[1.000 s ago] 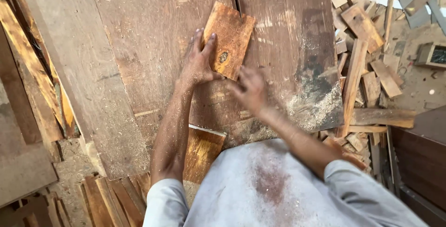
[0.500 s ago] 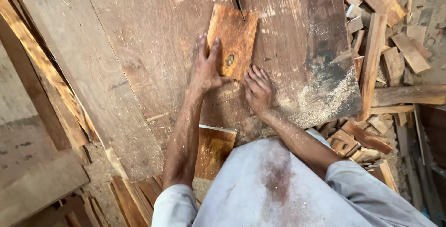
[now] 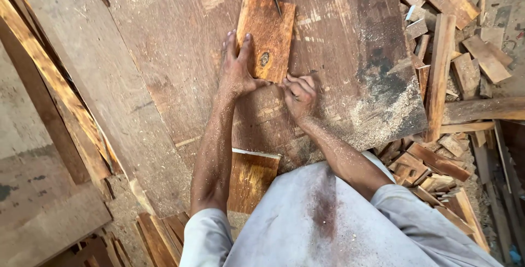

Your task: Cutting small pieces of wood using a circular saw.

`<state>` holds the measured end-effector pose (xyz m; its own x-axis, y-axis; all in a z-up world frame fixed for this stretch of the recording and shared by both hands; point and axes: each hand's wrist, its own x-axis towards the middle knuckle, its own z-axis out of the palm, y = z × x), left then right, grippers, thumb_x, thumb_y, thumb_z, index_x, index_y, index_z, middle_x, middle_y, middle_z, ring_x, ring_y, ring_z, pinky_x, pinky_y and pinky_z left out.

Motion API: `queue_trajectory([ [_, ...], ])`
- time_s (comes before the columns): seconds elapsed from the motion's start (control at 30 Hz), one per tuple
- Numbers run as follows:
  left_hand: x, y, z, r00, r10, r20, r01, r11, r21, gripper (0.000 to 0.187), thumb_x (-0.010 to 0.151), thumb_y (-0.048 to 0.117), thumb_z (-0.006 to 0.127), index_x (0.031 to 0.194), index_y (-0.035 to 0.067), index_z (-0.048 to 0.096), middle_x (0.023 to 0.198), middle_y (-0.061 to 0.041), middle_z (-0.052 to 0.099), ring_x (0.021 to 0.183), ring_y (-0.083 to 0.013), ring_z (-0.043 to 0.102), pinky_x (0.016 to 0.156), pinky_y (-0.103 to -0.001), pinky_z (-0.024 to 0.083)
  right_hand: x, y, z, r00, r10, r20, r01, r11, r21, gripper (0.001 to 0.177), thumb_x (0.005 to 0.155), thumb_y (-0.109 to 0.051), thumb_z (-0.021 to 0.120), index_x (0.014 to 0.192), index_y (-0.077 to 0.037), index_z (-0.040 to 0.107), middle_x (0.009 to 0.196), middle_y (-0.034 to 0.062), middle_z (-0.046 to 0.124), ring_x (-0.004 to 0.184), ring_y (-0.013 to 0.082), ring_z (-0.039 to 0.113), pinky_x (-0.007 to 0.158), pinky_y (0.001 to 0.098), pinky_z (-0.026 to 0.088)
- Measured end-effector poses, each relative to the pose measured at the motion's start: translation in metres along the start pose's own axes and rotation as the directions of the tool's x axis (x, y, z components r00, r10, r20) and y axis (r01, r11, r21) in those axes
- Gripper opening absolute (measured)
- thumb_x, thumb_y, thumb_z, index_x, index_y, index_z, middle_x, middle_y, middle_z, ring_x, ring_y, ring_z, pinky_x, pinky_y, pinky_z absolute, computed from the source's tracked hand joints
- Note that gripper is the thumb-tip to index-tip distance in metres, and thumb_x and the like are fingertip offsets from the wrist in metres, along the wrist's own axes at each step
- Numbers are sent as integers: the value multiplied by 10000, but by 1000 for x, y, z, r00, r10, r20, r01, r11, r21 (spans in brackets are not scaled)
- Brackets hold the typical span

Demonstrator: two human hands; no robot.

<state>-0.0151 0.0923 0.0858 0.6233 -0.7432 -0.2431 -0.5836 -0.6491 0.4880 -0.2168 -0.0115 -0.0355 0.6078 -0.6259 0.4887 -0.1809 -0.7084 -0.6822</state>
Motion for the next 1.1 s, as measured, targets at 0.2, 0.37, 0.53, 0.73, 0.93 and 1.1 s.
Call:
queue_trajectory([
  [0.2, 10, 0, -5, 1000, -13, 10, 13, 1000, 9, 1545, 378, 630, 1027, 1626, 218, 214, 1667, -267, 71, 1543, -474, 105, 1235, -611, 221, 0, 2, 14, 998, 69, -3, -69, 998, -3, 30, 956, -127, 789, 967, -108, 808, 931, 43, 793, 883, 139, 670, 711, 274, 541],
  [0.37, 11, -10, 4, 999, 22, -24, -21, 1000, 5, 1548, 397, 654, 1015, 1638, 237, 189, 1682, -261, 70, 1559, -468, 106, 1251, -615, 222, -12, 28, 37, 998, -3, -69, 6, 999, 47, 134, 869, -213, 741, 935, -109, 794, 905, 32, 789, 856, 122, 692, 696, 273, 553],
  [0.53, 7, 7, -15, 999, 43, -15, -43, 999, -3, 1547, 456, 684, 1021, 1642, 201, 153, 1674, -281, 41, 1554, -471, 95, 1231, -645, 216, -3, 30, 44, 969, -65, -239, 105, 982, 157, 225, 744, -274, 634, 848, -119, 762, 828, -5, 764, 790, 105, 699, 680, 286, 552],
  [0.73, 14, -5, -7, 998, -47, 48, 44, 997, 71, 1546, 430, 610, 1009, 1641, 202, 137, 1693, -231, 43, 1552, -459, 101, 1211, -650, 234, 12, -12, 18, 989, 145, -28, -143, 987, 74, 45, 922, -22, 780, 906, -62, 794, 907, 88, 800, 789, 162, 722, 630, 292, 577],
  [0.93, 23, -10, -4, 1000, -16, -17, 17, 998, 58, 1503, 444, 619, 1023, 1631, 248, 178, 1691, -213, 92, 1546, -479, 145, 1218, -633, 273, 17, -8, 28, 992, 110, -68, -102, 989, 110, 78, 934, 24, 708, 895, -34, 743, 929, 121, 781, 802, 161, 726, 632, 279, 585],
  [1.1, 24, -1, -15, 998, -57, 21, 56, 998, 36, 1553, 401, 612, 1028, 1630, 247, 151, 1695, -202, 55, 1540, -491, 113, 1203, -660, 246, 23, -13, 28, 992, 104, -67, -98, 992, 78, 79, 947, 11, 714, 895, -31, 757, 885, 125, 779, 738, 158, 710, 582, 284, 567],
])
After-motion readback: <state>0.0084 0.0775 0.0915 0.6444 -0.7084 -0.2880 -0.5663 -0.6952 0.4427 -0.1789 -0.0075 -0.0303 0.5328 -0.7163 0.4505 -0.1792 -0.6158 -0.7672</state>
